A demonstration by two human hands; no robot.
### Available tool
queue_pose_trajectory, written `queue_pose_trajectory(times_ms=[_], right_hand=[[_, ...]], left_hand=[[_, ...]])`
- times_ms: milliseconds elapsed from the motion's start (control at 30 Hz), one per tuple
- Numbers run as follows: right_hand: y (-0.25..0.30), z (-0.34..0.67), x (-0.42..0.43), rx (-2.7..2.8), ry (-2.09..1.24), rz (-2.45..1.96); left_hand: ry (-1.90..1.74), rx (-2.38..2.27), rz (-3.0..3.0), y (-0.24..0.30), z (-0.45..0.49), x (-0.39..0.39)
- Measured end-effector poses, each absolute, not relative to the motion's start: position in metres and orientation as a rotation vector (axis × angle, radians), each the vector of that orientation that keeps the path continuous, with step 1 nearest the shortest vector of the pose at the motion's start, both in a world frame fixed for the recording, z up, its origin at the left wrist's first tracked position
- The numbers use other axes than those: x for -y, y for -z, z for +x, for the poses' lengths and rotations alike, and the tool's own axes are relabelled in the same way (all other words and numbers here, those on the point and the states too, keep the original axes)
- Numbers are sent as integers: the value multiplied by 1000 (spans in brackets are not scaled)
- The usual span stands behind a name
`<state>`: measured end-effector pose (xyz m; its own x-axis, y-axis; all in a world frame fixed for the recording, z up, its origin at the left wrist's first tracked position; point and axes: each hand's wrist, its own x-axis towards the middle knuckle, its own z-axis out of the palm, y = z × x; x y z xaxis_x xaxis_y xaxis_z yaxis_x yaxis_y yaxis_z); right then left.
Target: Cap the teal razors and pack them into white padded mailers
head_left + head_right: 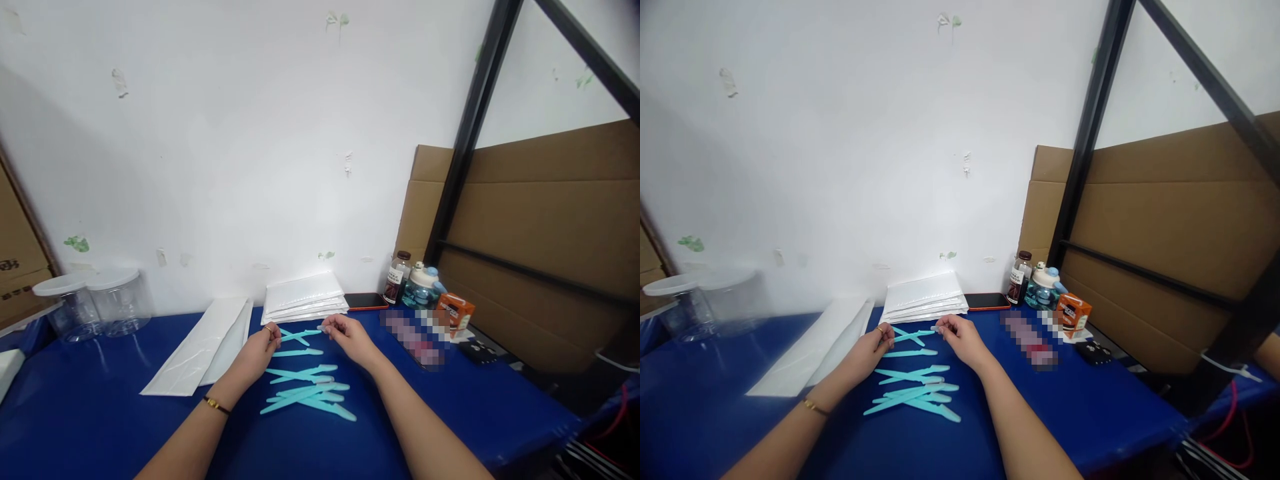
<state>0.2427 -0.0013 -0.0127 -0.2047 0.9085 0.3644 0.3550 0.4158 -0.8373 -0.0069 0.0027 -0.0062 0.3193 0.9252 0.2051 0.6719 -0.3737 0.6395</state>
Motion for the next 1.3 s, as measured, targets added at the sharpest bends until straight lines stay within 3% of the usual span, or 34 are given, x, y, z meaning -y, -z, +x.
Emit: queue_pose_trajectory(times_ms=[533,767,967,1300], right_hand=[[16,238,3,1871,-821,-1094],[25,265,-14,1957,-325,-1283],[30,263,-18,2174,-249,-1417],[27,249,-10,2079,-98,-1672]], left_hand=[[-700,-1380,2245,5,-2,3],[-702,-1452,2449,16,-6,-6],[-519,-1550,2504,23,-10,-14],[-445,-1681,2295,14,-6,-12]])
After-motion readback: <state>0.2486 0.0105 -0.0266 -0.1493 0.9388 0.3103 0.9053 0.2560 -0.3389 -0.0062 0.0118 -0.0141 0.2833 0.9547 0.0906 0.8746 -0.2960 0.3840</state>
